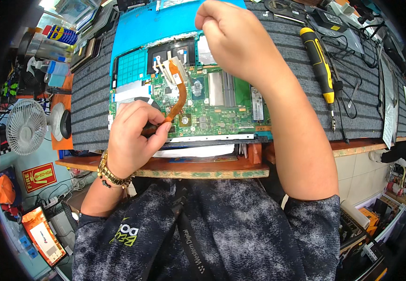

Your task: The person removes internal components from a laptop, including disconnecting ribbon cables by hand, removing a metal plate with a screwdriver, and lifting the motherboard out of the chassis.

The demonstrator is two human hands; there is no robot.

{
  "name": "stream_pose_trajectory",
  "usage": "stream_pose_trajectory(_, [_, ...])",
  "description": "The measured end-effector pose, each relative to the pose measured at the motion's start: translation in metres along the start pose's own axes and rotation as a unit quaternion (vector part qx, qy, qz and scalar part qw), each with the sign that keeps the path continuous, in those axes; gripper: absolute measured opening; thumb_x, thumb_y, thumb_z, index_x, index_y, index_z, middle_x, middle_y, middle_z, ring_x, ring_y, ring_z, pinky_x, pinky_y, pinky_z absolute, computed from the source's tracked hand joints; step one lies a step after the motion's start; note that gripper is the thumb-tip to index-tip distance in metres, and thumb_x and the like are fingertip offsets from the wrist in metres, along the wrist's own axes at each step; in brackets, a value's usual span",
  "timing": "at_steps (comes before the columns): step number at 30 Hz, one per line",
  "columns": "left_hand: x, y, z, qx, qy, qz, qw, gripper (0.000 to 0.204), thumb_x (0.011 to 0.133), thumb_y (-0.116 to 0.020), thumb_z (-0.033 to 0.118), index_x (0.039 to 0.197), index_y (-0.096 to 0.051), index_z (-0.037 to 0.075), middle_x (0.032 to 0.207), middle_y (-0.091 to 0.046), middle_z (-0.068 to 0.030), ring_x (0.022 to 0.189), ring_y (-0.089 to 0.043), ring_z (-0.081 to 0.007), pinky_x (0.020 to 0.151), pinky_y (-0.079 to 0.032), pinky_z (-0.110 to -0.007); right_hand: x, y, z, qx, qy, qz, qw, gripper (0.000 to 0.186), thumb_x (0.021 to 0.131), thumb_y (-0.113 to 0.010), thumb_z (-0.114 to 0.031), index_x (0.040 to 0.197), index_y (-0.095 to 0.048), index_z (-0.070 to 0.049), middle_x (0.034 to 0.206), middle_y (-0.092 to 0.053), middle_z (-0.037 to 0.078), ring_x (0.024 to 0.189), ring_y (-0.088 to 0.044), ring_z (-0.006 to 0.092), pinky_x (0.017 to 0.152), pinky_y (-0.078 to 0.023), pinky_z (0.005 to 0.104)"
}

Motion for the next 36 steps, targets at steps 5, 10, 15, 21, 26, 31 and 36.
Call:
stream_pose_trajectory(5, [0.002, -0.001, -0.003, -0.011, -0.001, -0.007, 1.0, 0.023, 0.087, -0.093, 0.008, 0.095, -0.072, 0.011, 0.088, -0.071, 0.0007, 0.081, -0.068, -0.0236, 0.081, -0.045, -0.04, -0.001, 0.006, 0.009, 0.012, -0.069, -0.011, 0.997, 0.019, 0.107, -0.054, -0.009, 0.108, -0.07, 0.002, 0.088, -0.071, 0.024, 0.086, -0.072, 0.0388, 0.082, -0.056, 0.0462])
stream_pose_trajectory(10, [0.004, 0.001, -0.015, -0.085, 0.036, -0.036, 0.995, 0.019, 0.091, -0.092, 0.008, 0.097, -0.074, 0.009, 0.089, -0.071, -0.0022, 0.081, -0.068, -0.0222, 0.081, -0.049, -0.039, -0.002, 0.004, 0.015, -0.03, -0.044, 0.008, 0.999, 0.023, 0.114, -0.056, -0.018, 0.115, -0.071, 0.0, 0.097, -0.075, 0.014, 0.087, -0.071, 0.0267, 0.084, -0.057, 0.0412])
stream_pose_trajectory(15, [0.009, 0.005, -0.024, -0.172, 0.058, -0.031, 0.983, 0.016, 0.096, -0.089, 0.007, 0.099, -0.074, 0.004, 0.092, -0.071, -0.0071, 0.084, -0.07, -0.0226, 0.075, -0.055, -0.037, -0.002, 0.004, 0.021, -0.013, -0.016, 0.026, 0.999, 0.024, 0.114, -0.056, -0.019, 0.116, -0.071, 0.0, 0.1, -0.076, 0.014, 0.091, -0.071, 0.0254, 0.086, -0.056, 0.0401])
stream_pose_trajectory(21, [0.028, 0.035, -0.021, -0.137, 0.012, -0.003, 0.99, 0.013, 0.099, -0.086, 0.006, 0.1, -0.074, 0.003, 0.095, -0.072, -0.0078, 0.083, -0.069, -0.0221, 0.076, -0.055, -0.035, -0.002, 0.01, 0.025, 0.006, -0.058, 0.037, 0.998, 0.026, 0.109, -0.053, -0.014, 0.114, -0.072, 0.003, 0.108, -0.077, 0.027, 0.104, -0.074, 0.0457, 0.094, -0.058, 0.0517])
stream_pose_trajectory(26, [0.066, 0.079, -0.052, 0.011, 0.015, 0.026, 0.999, 0.013, 0.102, -0.084, 0.008, 0.102, -0.074, 0.001, 0.094, -0.074, -0.0108, 0.083, -0.071, -0.0238, 0.076, -0.058, -0.037, 0.0, 0.011, 0.026, 0.004, -0.061, 0.034, 0.998, 0.026, 0.11, -0.053, -0.015, 0.113, -0.072, 0.003, 0.109, -0.078, 0.026, 0.105, -0.075, 0.0454, 0.096, -0.058, 0.051])
stream_pose_trajectory(31, [0.123, 0.077, -0.105, 0.159, -0.001, 0.018, 0.987, 0.02, 0.106, -0.079, 0.019, 0.103, -0.071, 0.001, 0.1, -0.076, -0.0182, 0.088, -0.075, -0.0386, 0.078, -0.06, -0.049, 0.0, 0.016, 0.032, -0.004, -0.071, 0.051, 0.996, 0.025, 0.109, -0.053, -0.014, 0.112, -0.072, 0.003, 0.11, -0.078, 0.026, 0.107, -0.075, 0.0457, 0.097, -0.058, 0.0514])
stream_pose_trajectory(36, [0.168, 0.041, -0.149, 0.286, -0.014, 0.016, 0.958, 0.021, 0.11, -0.073, 0.023, 0.111, -0.064, 0.004, 0.111, -0.073, -0.0188, 0.096, -0.077, -0.0449, 0.081, -0.065, -0.054, 0.0, 0.023, 0.038, -0.017, -0.088, 0.055, 0.995, 0.025, 0.109, -0.054, -0.015, 0.112, -0.072, 0.002, 0.111, -0.078, 0.025, 0.108, -0.075, 0.0456, 0.098, -0.058, 0.0522])
Point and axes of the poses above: each hand's wrist, its own x-axis towards the middle knuckle, its own y-axis out of the back of the hand, z = x × y, the point moved 10 cm from there along x, towards the middle knuckle
